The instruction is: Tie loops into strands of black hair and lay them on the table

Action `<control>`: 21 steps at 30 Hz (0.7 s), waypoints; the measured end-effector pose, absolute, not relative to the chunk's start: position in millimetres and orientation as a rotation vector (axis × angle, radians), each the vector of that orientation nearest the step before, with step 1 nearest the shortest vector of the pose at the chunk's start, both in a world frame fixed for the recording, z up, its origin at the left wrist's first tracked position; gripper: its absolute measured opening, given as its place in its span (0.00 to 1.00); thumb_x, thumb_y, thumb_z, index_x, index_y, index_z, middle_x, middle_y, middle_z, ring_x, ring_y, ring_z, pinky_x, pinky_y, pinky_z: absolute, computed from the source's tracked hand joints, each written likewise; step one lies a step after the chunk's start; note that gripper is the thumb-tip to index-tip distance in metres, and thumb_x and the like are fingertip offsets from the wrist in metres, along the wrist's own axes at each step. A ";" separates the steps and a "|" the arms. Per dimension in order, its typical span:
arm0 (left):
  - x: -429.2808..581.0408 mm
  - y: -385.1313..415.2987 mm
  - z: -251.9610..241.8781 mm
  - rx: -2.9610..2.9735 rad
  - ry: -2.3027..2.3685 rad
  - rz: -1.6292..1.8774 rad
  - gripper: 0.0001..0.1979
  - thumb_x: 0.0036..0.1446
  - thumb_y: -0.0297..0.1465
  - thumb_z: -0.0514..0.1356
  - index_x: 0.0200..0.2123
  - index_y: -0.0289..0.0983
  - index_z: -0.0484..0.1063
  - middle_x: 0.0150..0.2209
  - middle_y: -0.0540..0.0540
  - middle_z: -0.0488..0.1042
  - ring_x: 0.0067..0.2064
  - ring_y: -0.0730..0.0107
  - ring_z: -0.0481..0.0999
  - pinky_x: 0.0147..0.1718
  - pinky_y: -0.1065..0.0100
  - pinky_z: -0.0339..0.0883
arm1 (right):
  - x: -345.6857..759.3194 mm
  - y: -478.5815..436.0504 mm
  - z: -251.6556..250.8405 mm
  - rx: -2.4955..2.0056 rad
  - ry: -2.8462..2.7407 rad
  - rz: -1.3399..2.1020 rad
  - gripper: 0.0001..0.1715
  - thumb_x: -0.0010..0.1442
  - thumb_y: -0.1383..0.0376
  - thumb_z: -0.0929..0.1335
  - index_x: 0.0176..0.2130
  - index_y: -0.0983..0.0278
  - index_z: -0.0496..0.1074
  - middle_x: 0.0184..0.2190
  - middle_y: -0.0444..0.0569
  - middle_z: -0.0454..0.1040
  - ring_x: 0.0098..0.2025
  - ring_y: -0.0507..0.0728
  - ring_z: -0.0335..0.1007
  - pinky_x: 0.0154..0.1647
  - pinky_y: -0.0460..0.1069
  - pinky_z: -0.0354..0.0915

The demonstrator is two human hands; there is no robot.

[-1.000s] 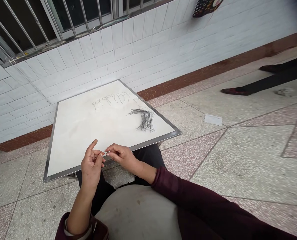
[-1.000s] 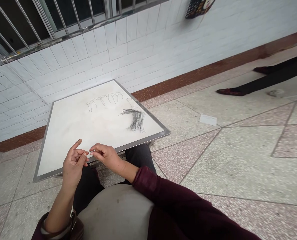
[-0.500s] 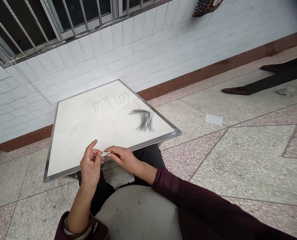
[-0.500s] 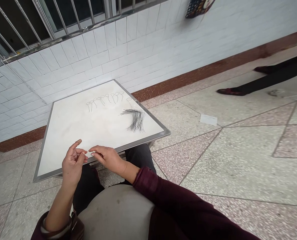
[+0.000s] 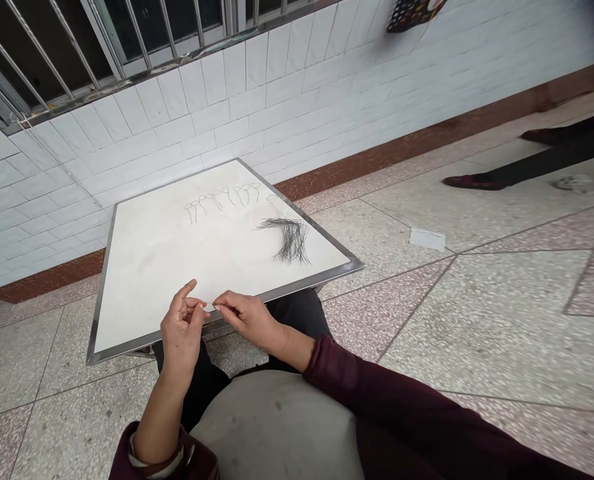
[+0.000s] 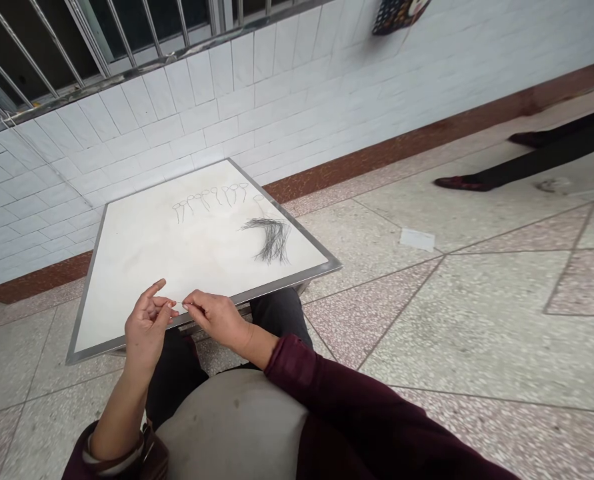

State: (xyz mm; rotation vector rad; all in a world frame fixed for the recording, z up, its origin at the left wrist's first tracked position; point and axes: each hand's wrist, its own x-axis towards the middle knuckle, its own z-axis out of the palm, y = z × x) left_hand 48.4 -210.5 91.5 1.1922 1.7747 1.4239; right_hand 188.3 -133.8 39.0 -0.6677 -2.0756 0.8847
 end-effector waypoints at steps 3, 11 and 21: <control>48.4 -211.5 93.9 1.203 1.778 1.399 0.24 0.57 0.35 0.61 0.57 0.43 0.66 0.34 0.50 0.75 0.34 0.70 0.78 0.41 0.66 0.71 | 188.1 -135.4 39.6 -0.698 -2.073 0.863 0.10 0.65 0.64 0.62 0.39 0.63 0.71 0.28 0.44 0.72 0.25 0.49 0.63 0.29 0.43 0.57; 50.3 -211.9 91.6 1.282 1.853 1.344 0.25 0.56 0.34 0.61 0.57 0.44 0.67 0.33 0.50 0.77 0.36 0.69 0.78 0.40 0.66 0.71 | 186.5 -141.3 46.6 -0.850 -2.071 0.885 0.09 0.63 0.64 0.62 0.37 0.62 0.70 0.20 0.39 0.64 0.19 0.48 0.55 0.24 0.43 0.52; 54.0 -210.4 87.7 1.422 2.013 1.278 0.23 0.56 0.31 0.59 0.57 0.47 0.68 0.33 0.52 0.77 0.33 0.72 0.76 0.39 0.68 0.69 | 182.6 -145.2 53.2 -0.939 -2.067 0.899 0.08 0.62 0.65 0.61 0.33 0.62 0.68 0.19 0.38 0.61 0.20 0.48 0.54 0.24 0.43 0.50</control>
